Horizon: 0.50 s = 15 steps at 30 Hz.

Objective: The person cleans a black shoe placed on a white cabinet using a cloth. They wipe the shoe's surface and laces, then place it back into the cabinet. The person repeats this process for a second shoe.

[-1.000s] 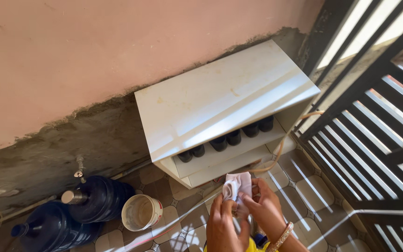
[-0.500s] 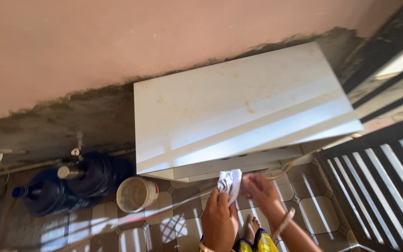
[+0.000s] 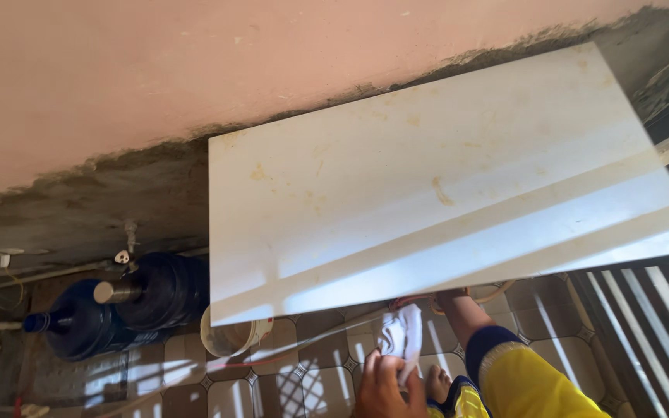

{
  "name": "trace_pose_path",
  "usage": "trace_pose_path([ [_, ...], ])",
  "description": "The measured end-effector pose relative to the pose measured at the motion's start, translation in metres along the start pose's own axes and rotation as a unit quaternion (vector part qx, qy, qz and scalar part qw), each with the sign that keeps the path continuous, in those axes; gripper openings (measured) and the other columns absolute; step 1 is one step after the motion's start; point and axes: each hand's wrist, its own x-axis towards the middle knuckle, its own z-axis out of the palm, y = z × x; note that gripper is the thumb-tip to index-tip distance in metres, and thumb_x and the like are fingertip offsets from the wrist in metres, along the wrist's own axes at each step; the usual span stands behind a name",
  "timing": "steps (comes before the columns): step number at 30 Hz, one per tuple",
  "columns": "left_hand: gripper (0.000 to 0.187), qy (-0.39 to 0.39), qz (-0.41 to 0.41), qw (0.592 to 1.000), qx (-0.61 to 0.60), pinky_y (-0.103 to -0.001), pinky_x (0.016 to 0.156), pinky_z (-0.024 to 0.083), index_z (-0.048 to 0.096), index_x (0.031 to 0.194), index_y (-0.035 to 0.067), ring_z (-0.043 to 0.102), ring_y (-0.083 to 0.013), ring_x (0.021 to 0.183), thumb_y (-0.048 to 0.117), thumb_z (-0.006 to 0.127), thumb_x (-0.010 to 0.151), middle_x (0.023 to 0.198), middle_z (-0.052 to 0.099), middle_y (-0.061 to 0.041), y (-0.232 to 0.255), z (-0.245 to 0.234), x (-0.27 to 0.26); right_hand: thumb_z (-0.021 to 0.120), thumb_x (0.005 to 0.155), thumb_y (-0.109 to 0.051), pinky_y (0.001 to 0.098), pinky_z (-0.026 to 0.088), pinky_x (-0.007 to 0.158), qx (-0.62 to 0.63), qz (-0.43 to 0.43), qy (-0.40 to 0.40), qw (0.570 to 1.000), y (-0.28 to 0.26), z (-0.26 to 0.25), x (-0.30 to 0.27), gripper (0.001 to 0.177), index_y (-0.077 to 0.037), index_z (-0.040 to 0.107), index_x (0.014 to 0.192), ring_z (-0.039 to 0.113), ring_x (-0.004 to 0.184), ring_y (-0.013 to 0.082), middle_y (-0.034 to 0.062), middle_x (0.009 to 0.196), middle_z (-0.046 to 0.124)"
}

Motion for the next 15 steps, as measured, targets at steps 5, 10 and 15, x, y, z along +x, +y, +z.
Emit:
trace_pose_path([
  [5,0.015,-0.045,-0.070,0.996,-0.019,-0.045,0.070,0.062,0.063,0.084,0.010,0.078,-0.0336,0.087,0.012,0.074,0.075,0.099,0.072,-0.018,0.012,0.007,0.013,0.066,0.093,-0.019,0.0381,0.058,0.090,-0.045,-0.009,0.009,0.999,0.011,0.031,0.023,0.029,-0.011,0.070,0.120,0.073,0.102,0.0257,0.0109,0.115,0.075],
  [10,0.020,0.021,0.006,1.000,0.021,-0.050,0.067,0.060,0.064,0.083,0.010,0.074,-0.0415,0.087,0.012,0.080,0.071,0.103,0.070,-0.024,0.006,0.010,0.017,0.065,0.094,-0.021,0.0392,0.058,0.089,-0.056,-0.002,0.024,0.998,0.029,0.031,0.026,0.028,-0.011,0.070,0.119,0.073,0.101,0.0267,0.0113,0.114,0.075],
  [15,0.023,-0.027,-0.012,1.000,0.007,-0.049,0.067,0.060,0.061,0.090,0.010,0.073,-0.0403,0.083,0.012,0.079,0.076,0.100,0.069,-0.022,-0.004,0.013,0.010,0.064,0.094,-0.023,0.0402,0.058,0.088,-0.043,0.005,0.033,0.999,0.039,0.016,0.015,0.027,-0.012,0.069,0.119,0.073,0.101,0.0278,0.0117,0.113,0.075],
])
